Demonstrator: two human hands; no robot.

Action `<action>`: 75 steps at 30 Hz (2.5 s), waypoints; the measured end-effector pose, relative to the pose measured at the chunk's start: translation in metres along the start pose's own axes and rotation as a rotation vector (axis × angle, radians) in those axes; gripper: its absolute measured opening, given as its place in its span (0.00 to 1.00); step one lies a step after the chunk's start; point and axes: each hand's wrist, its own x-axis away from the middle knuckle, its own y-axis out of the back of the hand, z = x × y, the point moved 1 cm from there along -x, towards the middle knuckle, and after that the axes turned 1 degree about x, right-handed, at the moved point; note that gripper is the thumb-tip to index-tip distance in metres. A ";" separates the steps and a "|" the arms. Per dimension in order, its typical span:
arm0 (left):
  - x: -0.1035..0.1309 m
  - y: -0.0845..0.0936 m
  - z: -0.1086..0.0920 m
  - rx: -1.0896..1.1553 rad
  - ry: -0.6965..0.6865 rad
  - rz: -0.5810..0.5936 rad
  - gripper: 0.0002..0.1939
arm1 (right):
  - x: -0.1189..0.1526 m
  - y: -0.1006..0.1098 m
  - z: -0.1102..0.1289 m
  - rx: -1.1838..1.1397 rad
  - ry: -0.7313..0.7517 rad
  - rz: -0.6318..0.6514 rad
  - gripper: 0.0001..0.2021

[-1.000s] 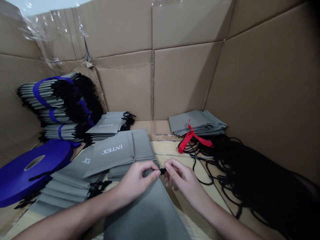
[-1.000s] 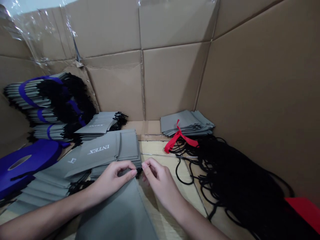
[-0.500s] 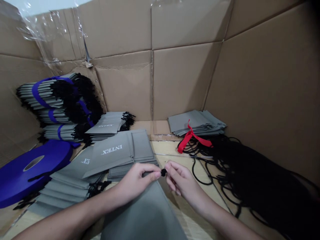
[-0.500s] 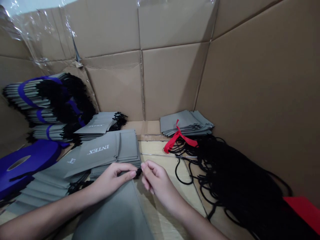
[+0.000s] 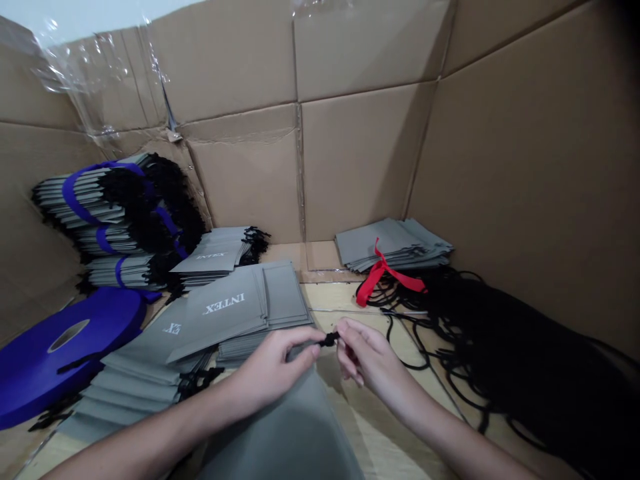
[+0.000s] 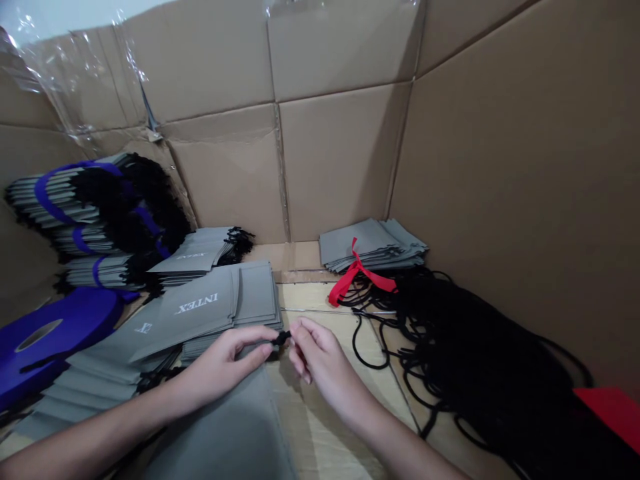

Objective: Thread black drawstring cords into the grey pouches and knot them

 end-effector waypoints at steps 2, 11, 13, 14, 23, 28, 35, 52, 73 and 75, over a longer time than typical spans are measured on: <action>0.000 0.000 0.002 0.003 -0.019 -0.019 0.13 | -0.001 0.003 -0.001 0.040 0.022 -0.007 0.19; 0.003 0.000 -0.001 -0.076 -0.051 -0.075 0.13 | 0.009 -0.003 0.011 0.293 0.111 0.023 0.14; 0.003 0.000 -0.002 -0.082 -0.065 -0.078 0.13 | 0.010 -0.004 0.010 0.228 0.085 0.032 0.14; 0.004 0.000 -0.002 -0.084 -0.071 -0.080 0.13 | 0.010 -0.003 0.008 0.181 0.064 0.033 0.14; 0.007 -0.001 -0.005 -0.116 -0.061 -0.094 0.14 | 0.001 0.004 -0.001 -0.142 0.078 0.059 0.14; 0.007 -0.002 -0.006 -0.112 -0.059 -0.103 0.15 | 0.000 0.005 0.001 -0.159 0.085 0.057 0.15; 0.009 -0.004 -0.006 -0.132 -0.061 -0.108 0.15 | 0.001 0.000 0.004 -0.245 0.100 0.016 0.14; 0.008 -0.003 -0.005 -0.109 -0.040 -0.120 0.13 | 0.002 0.005 -0.001 -0.039 0.057 0.143 0.16; 0.008 -0.003 -0.001 -0.229 -0.050 -0.055 0.13 | 0.008 -0.003 0.003 0.012 0.018 0.077 0.11; 0.009 -0.003 -0.002 -0.241 -0.058 -0.047 0.14 | 0.008 -0.008 0.004 -0.193 -0.030 0.099 0.10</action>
